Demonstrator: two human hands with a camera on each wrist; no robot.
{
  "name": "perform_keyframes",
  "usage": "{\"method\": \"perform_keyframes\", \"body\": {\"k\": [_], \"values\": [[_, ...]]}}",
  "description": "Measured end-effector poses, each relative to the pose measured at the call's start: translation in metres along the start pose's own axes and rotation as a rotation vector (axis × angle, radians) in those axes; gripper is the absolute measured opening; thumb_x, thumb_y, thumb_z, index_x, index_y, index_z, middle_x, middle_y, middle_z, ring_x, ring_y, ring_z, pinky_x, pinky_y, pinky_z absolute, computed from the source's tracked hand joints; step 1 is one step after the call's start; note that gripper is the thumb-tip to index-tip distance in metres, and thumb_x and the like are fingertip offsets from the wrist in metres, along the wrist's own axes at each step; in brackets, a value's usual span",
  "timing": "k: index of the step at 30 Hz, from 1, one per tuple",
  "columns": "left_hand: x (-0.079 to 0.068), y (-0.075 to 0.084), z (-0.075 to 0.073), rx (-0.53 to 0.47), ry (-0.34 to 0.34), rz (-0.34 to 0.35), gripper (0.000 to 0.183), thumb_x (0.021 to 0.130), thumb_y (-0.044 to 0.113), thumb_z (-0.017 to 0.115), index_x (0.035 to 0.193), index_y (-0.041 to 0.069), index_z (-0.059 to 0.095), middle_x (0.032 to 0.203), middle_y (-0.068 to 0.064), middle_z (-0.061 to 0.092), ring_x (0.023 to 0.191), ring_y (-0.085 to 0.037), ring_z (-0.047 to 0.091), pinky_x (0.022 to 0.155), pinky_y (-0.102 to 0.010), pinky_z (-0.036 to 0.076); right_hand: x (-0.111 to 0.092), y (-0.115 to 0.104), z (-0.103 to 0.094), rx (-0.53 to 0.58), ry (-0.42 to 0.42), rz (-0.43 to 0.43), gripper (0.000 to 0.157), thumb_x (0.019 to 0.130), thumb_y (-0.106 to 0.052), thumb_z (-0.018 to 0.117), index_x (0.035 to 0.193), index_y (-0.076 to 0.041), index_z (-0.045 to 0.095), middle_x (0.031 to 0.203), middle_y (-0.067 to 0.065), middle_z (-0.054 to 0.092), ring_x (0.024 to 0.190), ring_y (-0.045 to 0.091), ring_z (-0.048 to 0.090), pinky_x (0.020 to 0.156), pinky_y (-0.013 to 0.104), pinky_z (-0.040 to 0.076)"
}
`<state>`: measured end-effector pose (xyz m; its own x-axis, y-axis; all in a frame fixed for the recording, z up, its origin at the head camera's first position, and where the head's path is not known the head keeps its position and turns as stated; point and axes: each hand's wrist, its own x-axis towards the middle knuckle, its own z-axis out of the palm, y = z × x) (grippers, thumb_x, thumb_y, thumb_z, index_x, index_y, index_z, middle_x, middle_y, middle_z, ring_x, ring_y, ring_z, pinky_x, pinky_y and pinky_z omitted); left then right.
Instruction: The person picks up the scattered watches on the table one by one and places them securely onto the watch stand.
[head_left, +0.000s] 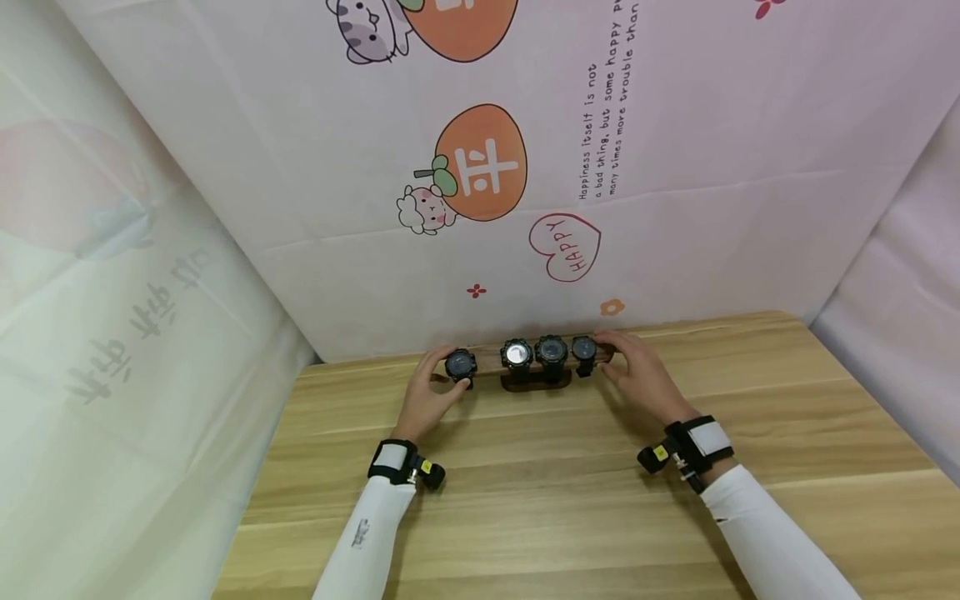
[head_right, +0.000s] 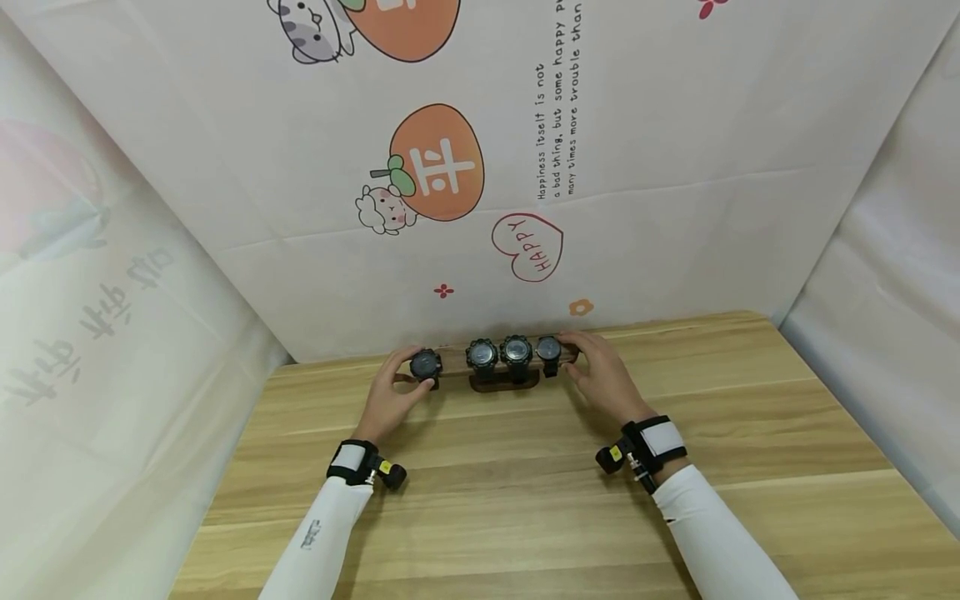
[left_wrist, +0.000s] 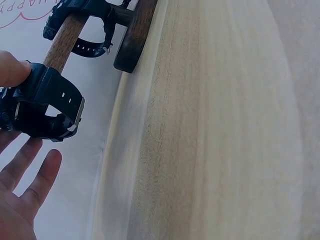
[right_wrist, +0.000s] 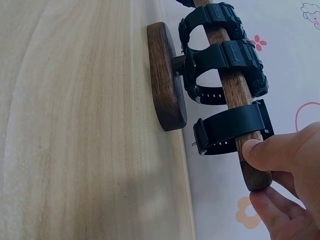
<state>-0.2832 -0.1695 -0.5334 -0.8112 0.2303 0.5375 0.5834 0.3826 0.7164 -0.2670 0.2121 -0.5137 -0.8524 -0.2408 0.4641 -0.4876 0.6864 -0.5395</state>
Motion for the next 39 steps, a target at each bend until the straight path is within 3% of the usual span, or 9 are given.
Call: {"method": "perform_keyframes", "body": {"k": [5,8,19,32,39], "values": [[0.002,0.028,-0.004,-0.006,-0.016,0.0,0.056,0.083,0.003,0.074,0.134,0.004,0.052,0.132,-0.025,0.051,0.112,-0.038,0.052,0.078,-0.06,0.051,0.0,0.001,0.0,0.001,0.001,0.003,0.051,0.083,0.001,0.072,0.131,-0.004,0.056,0.133,0.015,0.054,0.114,0.032,0.052,0.097,0.053,0.044],[0.003,0.044,-0.007,-0.005,-0.021,0.004,0.055,0.082,0.0,0.073,0.133,0.003,0.052,0.13,-0.027,0.05,0.112,-0.039,0.051,0.078,-0.06,0.051,0.0,0.001,0.0,0.002,0.001,0.004,0.051,0.082,0.002,0.072,0.131,-0.004,0.056,0.132,0.015,0.055,0.113,0.032,0.052,0.096,0.053,0.045],[0.008,0.046,-0.002,-0.011,-0.032,0.019,0.058,0.081,-0.001,0.074,0.135,0.004,0.051,0.132,-0.027,0.05,0.114,-0.039,0.051,0.079,-0.06,0.051,0.0,-0.001,-0.001,0.001,-0.011,0.038,0.049,0.085,-0.003,0.071,0.131,-0.008,0.057,0.136,0.01,0.053,0.119,0.027,0.049,0.102,0.05,0.042],[0.011,0.04,0.007,0.018,-0.056,0.036,0.059,0.084,0.003,0.072,0.138,0.004,0.049,0.134,-0.026,0.048,0.118,-0.034,0.05,0.08,-0.053,0.053,0.001,0.0,-0.001,0.015,-0.013,0.043,0.05,0.084,-0.001,0.072,0.131,-0.007,0.057,0.135,0.011,0.054,0.118,0.027,0.049,0.101,0.05,0.042],[0.012,0.042,0.01,0.018,-0.07,0.018,0.059,0.084,0.002,0.072,0.138,0.005,0.049,0.135,-0.025,0.048,0.12,-0.035,0.048,0.086,-0.056,0.05,0.001,0.001,-0.001,0.014,-0.011,0.033,0.05,0.083,0.002,0.071,0.13,-0.005,0.057,0.134,0.014,0.054,0.119,0.031,0.049,0.1,0.053,0.042]]}}
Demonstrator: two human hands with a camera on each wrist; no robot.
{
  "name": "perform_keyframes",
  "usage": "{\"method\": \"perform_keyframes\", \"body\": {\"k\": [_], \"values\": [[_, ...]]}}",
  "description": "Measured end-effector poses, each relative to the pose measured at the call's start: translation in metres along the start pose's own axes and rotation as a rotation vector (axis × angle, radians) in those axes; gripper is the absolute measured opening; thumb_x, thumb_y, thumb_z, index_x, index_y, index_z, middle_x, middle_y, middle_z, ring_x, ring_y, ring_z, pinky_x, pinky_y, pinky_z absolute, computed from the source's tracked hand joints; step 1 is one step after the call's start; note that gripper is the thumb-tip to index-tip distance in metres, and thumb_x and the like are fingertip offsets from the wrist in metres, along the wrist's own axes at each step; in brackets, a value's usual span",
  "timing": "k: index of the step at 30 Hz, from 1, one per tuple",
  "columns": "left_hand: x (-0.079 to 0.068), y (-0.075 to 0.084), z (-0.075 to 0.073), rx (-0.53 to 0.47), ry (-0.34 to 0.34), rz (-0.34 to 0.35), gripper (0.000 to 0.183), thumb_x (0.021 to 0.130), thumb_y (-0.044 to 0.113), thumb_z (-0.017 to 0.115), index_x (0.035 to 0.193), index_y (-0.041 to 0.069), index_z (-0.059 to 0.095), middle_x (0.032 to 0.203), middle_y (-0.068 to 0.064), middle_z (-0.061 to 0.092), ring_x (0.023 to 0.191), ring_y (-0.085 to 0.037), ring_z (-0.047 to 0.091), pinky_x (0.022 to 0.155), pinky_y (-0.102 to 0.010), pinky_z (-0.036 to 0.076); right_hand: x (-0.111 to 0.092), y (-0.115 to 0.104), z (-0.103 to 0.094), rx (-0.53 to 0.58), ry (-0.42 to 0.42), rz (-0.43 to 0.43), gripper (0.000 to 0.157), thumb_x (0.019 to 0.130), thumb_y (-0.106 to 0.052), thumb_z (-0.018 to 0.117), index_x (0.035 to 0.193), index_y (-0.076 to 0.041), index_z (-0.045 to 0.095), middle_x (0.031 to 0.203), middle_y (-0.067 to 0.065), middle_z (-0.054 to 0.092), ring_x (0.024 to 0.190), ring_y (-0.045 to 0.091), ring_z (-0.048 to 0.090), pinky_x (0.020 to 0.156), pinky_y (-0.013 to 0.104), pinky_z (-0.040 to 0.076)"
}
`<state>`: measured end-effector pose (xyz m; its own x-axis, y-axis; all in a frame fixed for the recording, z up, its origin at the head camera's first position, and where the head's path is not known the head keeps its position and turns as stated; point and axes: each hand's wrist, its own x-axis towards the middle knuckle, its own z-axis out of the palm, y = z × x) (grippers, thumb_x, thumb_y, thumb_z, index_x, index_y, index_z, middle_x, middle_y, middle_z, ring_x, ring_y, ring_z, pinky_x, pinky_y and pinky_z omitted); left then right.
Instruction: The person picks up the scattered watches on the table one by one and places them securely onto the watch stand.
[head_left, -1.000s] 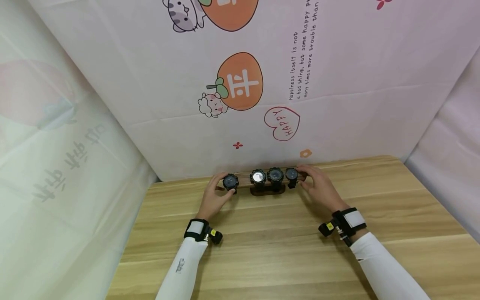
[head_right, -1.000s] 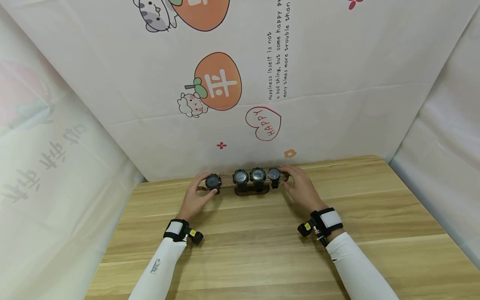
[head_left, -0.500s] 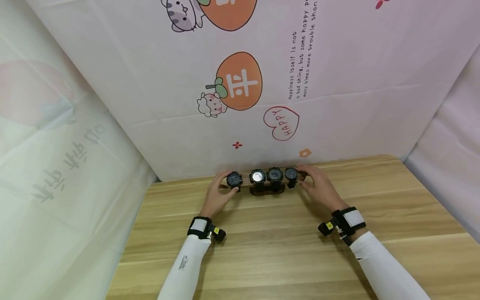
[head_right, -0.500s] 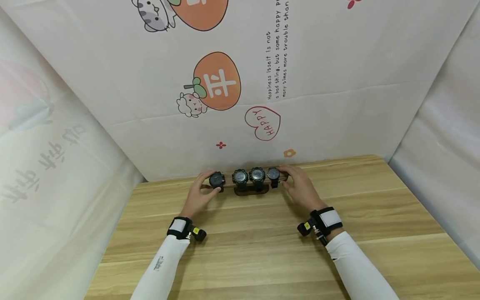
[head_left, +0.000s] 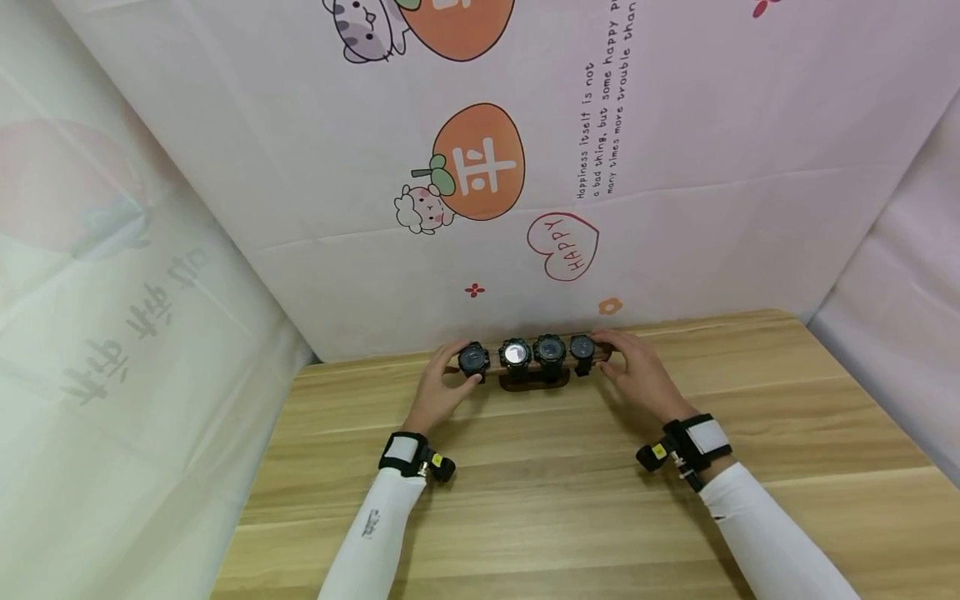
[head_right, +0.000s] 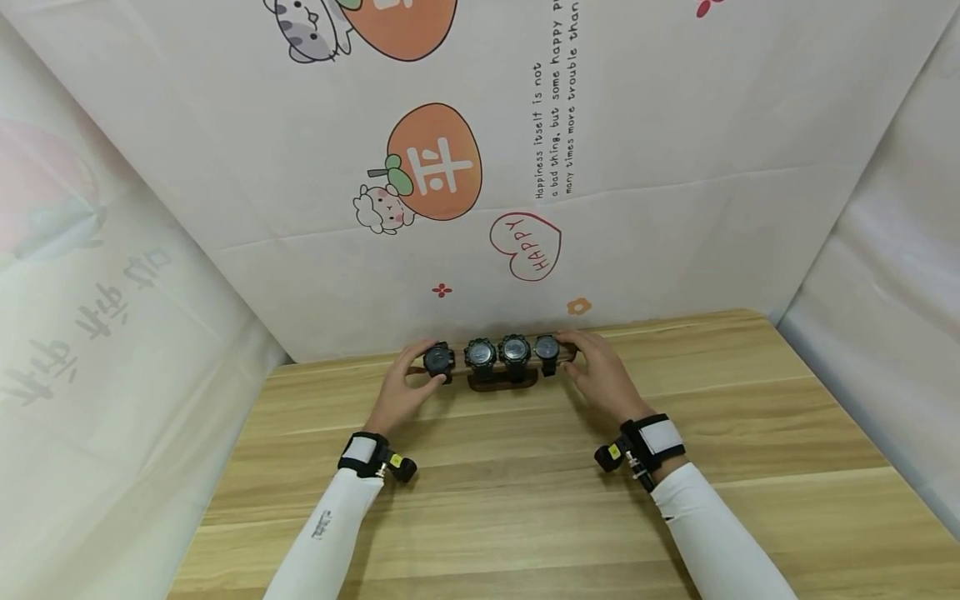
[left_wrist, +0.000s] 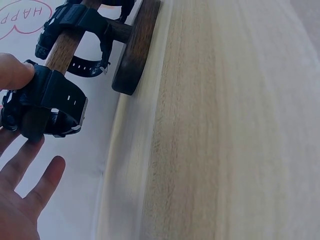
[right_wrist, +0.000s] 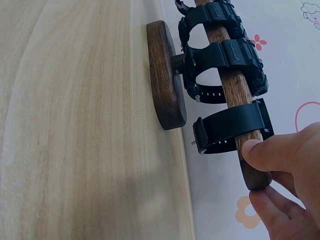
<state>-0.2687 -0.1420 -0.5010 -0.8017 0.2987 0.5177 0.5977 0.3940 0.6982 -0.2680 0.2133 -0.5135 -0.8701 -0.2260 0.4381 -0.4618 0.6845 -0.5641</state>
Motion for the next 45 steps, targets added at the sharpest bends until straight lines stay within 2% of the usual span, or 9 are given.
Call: {"method": "perform_keyframes", "body": {"k": [3,6,10,13,19,29,34,40,45], "values": [[0.001,-0.001,0.002,-0.011,0.006,-0.005,0.059,0.083,0.001,0.073,0.137,0.005,0.05,0.135,-0.024,0.049,0.12,-0.036,0.048,0.086,-0.057,0.049,0.0,0.0,0.0,-0.003,-0.001,0.0,0.05,0.083,0.002,0.071,0.13,-0.006,0.057,0.133,0.014,0.055,0.117,0.031,0.05,0.1,0.053,0.043],[0.003,-0.011,0.007,-0.013,0.009,-0.008,0.061,0.082,0.004,0.075,0.138,0.008,0.05,0.135,-0.021,0.05,0.121,-0.035,0.047,0.087,-0.058,0.049,0.0,-0.001,0.0,-0.004,0.001,0.003,0.05,0.083,0.002,0.071,0.131,-0.006,0.057,0.133,0.013,0.055,0.116,0.029,0.051,0.099,0.053,0.043],[0.003,-0.028,0.013,0.011,0.001,-0.018,0.063,0.082,0.013,0.077,0.139,0.016,0.05,0.136,-0.012,0.052,0.122,-0.027,0.048,0.088,-0.052,0.05,0.0,-0.001,0.0,-0.004,0.006,-0.002,0.05,0.083,0.002,0.071,0.13,-0.005,0.057,0.132,0.014,0.056,0.115,0.03,0.051,0.099,0.053,0.043],[0.004,-0.034,0.014,0.016,-0.008,-0.031,0.064,0.083,0.02,0.077,0.14,0.023,0.049,0.136,-0.004,0.052,0.122,-0.02,0.048,0.089,-0.046,0.05,0.0,0.0,0.001,-0.009,0.009,-0.008,0.05,0.083,0.002,0.071,0.13,-0.005,0.057,0.131,0.014,0.056,0.114,0.03,0.052,0.098,0.052,0.044],[0.005,-0.033,0.015,0.032,-0.024,-0.039,0.063,0.085,0.029,0.075,0.141,0.029,0.047,0.137,0.003,0.05,0.123,-0.014,0.046,0.092,-0.041,0.049,0.0,0.0,0.001,0.004,0.019,-0.018,0.05,0.082,0.004,0.071,0.13,-0.005,0.057,0.131,0.015,0.056,0.114,0.032,0.053,0.097,0.053,0.044],[0.005,-0.033,0.019,-0.002,-0.025,-0.031,0.063,0.084,0.026,0.076,0.141,0.023,0.048,0.136,-0.004,0.051,0.118,-0.021,0.05,0.09,-0.043,0.051,0.0,-0.001,0.0,0.013,0.009,-0.007,0.051,0.082,0.004,0.071,0.13,-0.005,0.057,0.132,0.014,0.056,0.113,0.03,0.052,0.098,0.052,0.045],[0.005,-0.03,0.019,0.011,-0.042,-0.061,0.064,0.084,0.03,0.075,0.142,0.023,0.048,0.14,0.001,0.048,0.123,-0.016,0.046,0.095,-0.041,0.048,0.0,0.0,0.0,0.014,0.01,-0.006,0.05,0.083,0.002,0.071,0.13,-0.005,0.057,0.132,0.013,0.055,0.116,0.03,0.051,0.099,0.052,0.043],[0.005,-0.027,0.022,0.014,-0.041,-0.083,0.065,0.084,0.03,0.076,0.142,0.027,0.047,0.142,0.002,0.047,0.128,-0.015,0.041,0.105,-0.046,0.039,-0.001,0.0,0.0,0.021,0.008,0.0,0.049,0.084,-0.002,0.071,0.13,-0.005,0.057,0.133,0.011,0.055,0.12,0.028,0.049,0.101,0.05,0.042],[0.005,-0.028,0.023,-0.005,-0.025,-0.082,0.065,0.083,0.028,0.077,0.141,0.027,0.048,0.14,0.0,0.048,0.127,-0.017,0.042,0.105,-0.05,0.038,0.0,-0.001,0.0,0.02,0.012,-0.006,0.048,0.084,-0.001,0.071,0.13,-0.005,0.058,0.133,0.012,0.055,0.12,0.029,0.049,0.101,0.051,0.042]]}}
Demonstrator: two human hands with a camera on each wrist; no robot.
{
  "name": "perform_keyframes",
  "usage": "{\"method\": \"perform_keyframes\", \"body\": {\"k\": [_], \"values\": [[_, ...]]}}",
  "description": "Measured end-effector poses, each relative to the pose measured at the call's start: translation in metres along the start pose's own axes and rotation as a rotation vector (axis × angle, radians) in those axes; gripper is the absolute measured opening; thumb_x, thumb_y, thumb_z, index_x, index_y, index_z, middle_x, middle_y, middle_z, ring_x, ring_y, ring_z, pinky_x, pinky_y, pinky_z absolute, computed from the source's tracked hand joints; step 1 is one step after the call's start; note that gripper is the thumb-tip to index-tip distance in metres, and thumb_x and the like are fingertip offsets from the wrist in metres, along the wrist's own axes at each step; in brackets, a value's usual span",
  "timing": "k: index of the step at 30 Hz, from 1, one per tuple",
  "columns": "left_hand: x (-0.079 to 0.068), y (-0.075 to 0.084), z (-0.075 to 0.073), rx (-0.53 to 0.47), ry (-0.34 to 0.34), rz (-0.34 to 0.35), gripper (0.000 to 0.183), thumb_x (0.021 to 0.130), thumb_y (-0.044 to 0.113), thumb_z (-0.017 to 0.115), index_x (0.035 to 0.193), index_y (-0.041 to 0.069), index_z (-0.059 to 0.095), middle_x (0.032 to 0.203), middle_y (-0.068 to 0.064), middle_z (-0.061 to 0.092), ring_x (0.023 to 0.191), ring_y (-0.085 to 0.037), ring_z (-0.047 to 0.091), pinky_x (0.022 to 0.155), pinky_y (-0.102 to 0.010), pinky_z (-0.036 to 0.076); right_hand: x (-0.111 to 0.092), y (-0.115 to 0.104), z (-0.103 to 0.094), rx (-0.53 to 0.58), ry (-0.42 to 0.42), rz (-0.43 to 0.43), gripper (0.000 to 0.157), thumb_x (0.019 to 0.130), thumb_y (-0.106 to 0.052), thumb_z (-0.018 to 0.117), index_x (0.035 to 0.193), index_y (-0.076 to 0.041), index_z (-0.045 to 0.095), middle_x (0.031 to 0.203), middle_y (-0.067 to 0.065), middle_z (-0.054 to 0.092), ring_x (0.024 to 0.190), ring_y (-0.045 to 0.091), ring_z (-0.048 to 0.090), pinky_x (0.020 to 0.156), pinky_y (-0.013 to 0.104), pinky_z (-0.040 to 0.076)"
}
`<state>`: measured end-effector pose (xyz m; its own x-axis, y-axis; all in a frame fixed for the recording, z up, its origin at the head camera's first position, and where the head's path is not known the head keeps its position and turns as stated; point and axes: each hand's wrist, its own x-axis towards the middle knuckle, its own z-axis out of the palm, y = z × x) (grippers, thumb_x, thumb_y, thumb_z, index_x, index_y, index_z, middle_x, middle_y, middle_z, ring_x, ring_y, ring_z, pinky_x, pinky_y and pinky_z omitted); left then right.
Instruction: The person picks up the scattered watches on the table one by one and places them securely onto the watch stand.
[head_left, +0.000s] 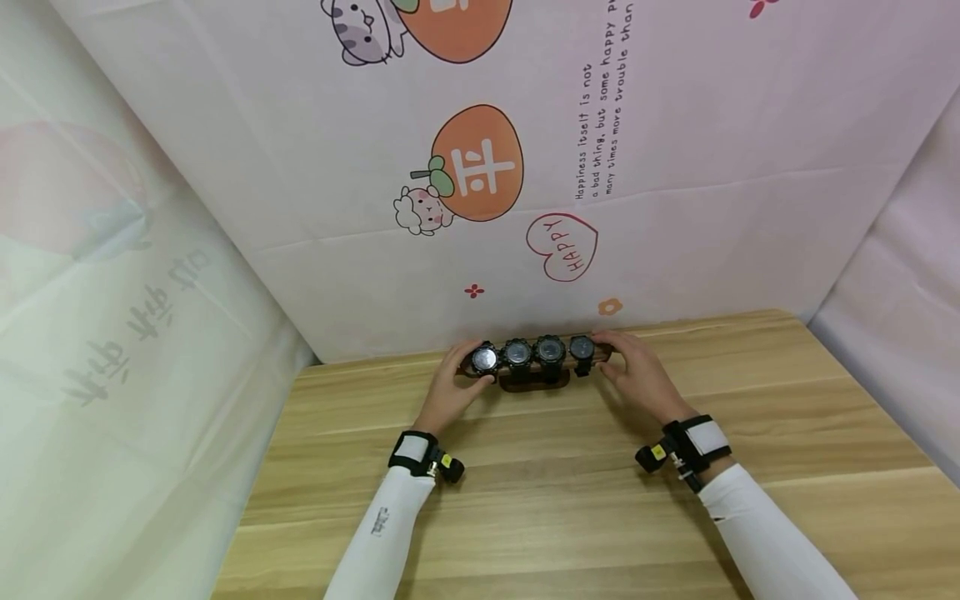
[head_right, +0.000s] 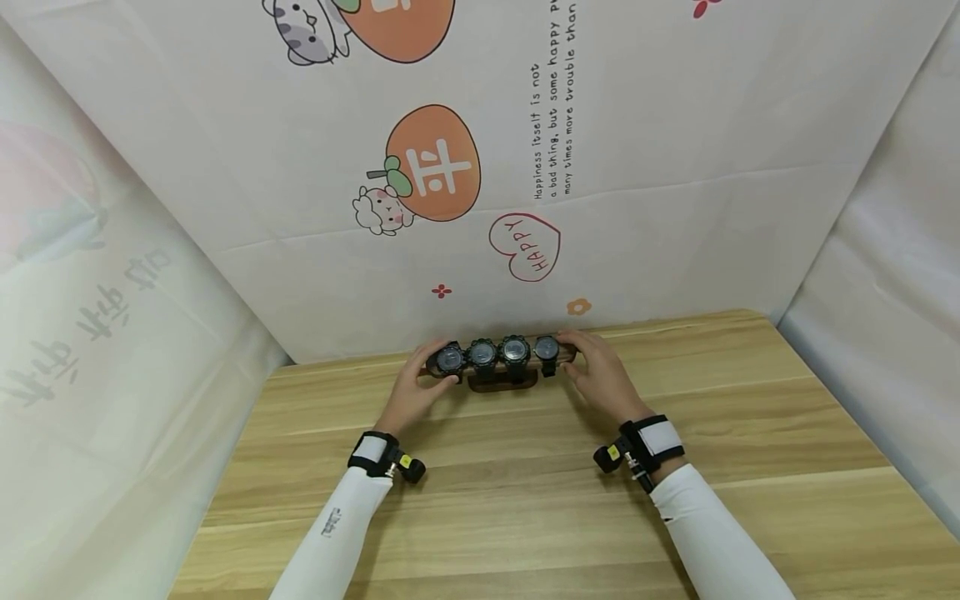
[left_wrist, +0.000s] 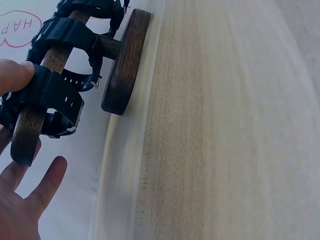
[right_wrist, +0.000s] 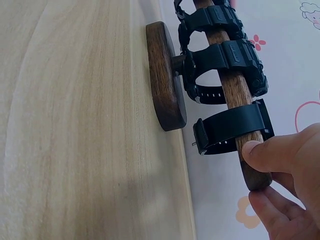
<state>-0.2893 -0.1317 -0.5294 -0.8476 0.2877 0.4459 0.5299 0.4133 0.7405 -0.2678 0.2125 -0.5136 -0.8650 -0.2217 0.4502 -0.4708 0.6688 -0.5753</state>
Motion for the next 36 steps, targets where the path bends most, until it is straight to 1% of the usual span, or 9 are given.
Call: {"method": "perform_keyframes", "body": {"k": [4,8,13,19,23,27,30,32,36], "values": [[-0.001,0.0,-0.001,0.021,-0.01,-0.01,0.065,0.085,0.032,0.075,0.142,0.03,0.046,0.142,0.003,0.047,0.129,-0.016,0.04,0.107,-0.049,0.036,0.0,-0.001,0.0,0.007,-0.001,-0.002,0.048,0.084,0.001,0.071,0.13,-0.004,0.058,0.133,0.014,0.055,0.121,0.032,0.048,0.101,0.053,0.041],[-0.002,-0.001,-0.003,0.047,-0.026,-0.017,0.065,0.086,0.036,0.073,0.144,0.033,0.044,0.144,0.005,0.044,0.132,-0.016,0.038,0.108,-0.049,0.034,0.0,-0.001,0.001,0.009,-0.007,0.014,0.049,0.084,0.0,0.071,0.131,-0.005,0.057,0.134,0.013,0.054,0.121,0.031,0.048,0.101,0.053,0.041],[-0.001,-0.002,-0.004,0.053,-0.039,-0.006,0.066,0.086,0.037,0.073,0.145,0.032,0.043,0.144,0.004,0.044,0.132,-0.017,0.038,0.108,-0.049,0.035,0.0,-0.001,0.001,0.006,-0.017,0.028,0.051,0.085,-0.001,0.07,0.133,-0.006,0.055,0.136,0.013,0.053,0.12,0.03,0.049,0.1,0.052,0.043],[0.0,-0.002,-0.005,0.049,-0.048,0.004,0.067,0.086,0.036,0.073,0.145,0.03,0.043,0.144,0.004,0.044,0.131,-0.016,0.039,0.107,-0.045,0.038,0.001,0.0,0.001,-0.003,-0.011,0.022,0.051,0.086,-0.002,0.07,0.134,-0.007,0.055,0.136,0.012,0.052,0.118,0.029,0.05,0.098,0.051,0.044],[0.0,-0.003,-0.006,0.054,-0.046,0.015,0.067,0.086,0.035,0.073,0.145,0.028,0.043,0.145,0.002,0.044,0.132,-0.018,0.038,0.107,-0.047,0.037,0.002,0.001,0.004,-0.013,-0.011,0.02,0.051,0.085,-0.003,0.071,0.134,-0.007,0.055,0.136,0.012,0.053,0.116,0.028,0.051,0.097,0.051,0.046],[-0.002,-0.004,-0.007,0.062,-0.048,0.001,0.069,0.086,0.037,0.073,0.146,0.03,0.041,0.148,-0.001,0.042,0.134,-0.019,0.036,0.106,-0.048,0.038,0.002,0.004,0.005,-0.01,-0.022,0.0,0.051,0.086,-0.002,0.07,0.134,-0.005,0.054,0.137,0.013,0.052,0.116,0.03,0.051,0.096,0.052,0.046],[-0.003,-0.003,-0.008,0.071,-0.064,-0.025,0.075,0.085,0.039,0.073,0.149,0.034,0.035,0.151,-0.003,0.038,0.137,-0.022,0.031,0.107,-0.052,0.036,0.0,0.007,0.003,0.001,-0.043,-0.016,0.053,0.087,-0.003,0.069,0.137,-0.006,0.052,0.146,0.012,0.044,0.125,0.033,0.045,0.099,0.055,0.043],[-0.004,-0.001,-0.011,0.085,-0.082,-0.042,0.079,0.085,0.039,0.073,0.151,0.038,0.029,0.155,-0.004,0.032,0.14,-0.025,0.027,0.107,-0.057,0.033,-0.002,0.009,0.0,0.009,-0.053,-0.024,0.055,0.088,-0.006,0.069,0.14,-0.009,0.05,0.151,0.01,0.037,0.13,0.034,0.039,0.101,0.058,0.04],[-0.007,0.003,-0.021,0.141,-0.137,-0.068,0.087,0.085,0.041,0.072,0.152,0.044,0.017,0.159,0.006,0.019,0.143,-0.025,0.019,0.107,-0.063,0.027,-0.007,0.012,-0.012,0.015,-0.06,-0.037,0.059,0.091,-0.013,0.066,0.146,-0.017,0.043,0.156,0.009,0.029,0.137,0.037,0.028,0.105,0.064,0.031]]}}
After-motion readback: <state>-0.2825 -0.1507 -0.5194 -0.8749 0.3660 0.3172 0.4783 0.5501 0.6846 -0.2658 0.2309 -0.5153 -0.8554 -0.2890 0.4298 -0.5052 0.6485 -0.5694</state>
